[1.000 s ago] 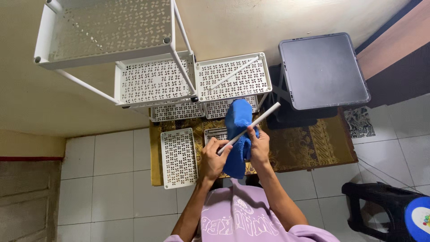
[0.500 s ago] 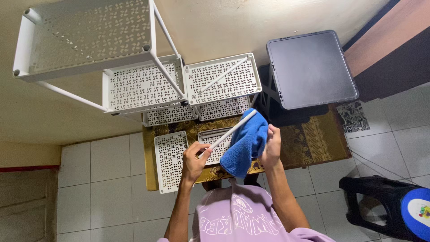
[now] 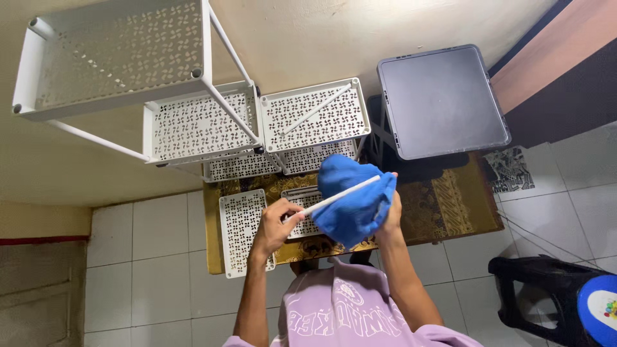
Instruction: The person wipes white plastic shelf trays and rods with a blue cloth, then inserts the rods into the tray corners to form a small shelf unit. The person places the assembled unit on a table next to other trays and rods.
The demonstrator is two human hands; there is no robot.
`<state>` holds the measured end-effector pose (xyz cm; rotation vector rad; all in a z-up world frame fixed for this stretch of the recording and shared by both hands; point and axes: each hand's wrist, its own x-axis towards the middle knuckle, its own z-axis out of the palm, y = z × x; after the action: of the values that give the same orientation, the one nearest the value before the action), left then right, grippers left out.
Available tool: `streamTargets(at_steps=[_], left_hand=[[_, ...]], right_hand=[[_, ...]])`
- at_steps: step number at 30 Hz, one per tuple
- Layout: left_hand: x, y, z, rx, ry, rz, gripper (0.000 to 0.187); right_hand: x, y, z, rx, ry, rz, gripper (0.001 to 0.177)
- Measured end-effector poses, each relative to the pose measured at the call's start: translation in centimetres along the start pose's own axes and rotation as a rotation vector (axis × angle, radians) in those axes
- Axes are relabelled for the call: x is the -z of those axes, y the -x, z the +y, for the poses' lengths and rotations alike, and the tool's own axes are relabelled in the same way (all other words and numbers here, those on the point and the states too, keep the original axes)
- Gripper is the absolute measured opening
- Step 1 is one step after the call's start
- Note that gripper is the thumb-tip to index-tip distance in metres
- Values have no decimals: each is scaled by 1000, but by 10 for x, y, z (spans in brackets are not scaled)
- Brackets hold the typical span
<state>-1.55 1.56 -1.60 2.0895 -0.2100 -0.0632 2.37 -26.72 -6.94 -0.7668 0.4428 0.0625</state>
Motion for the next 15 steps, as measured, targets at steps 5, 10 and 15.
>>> streamTargets(at_steps=[5,10,15], left_hand=[[6,-19,-10,52,-177,359,12],[-25,-98,-18,-168,-367,504,21],[-40,-187,-48,-158,-520,391,19]], right_hand=[[9,9,-29,-228,-108,-263,52],[34,27,-18,-216,-30,-299,51],[81,21,-27,-161,-18,-254,51]])
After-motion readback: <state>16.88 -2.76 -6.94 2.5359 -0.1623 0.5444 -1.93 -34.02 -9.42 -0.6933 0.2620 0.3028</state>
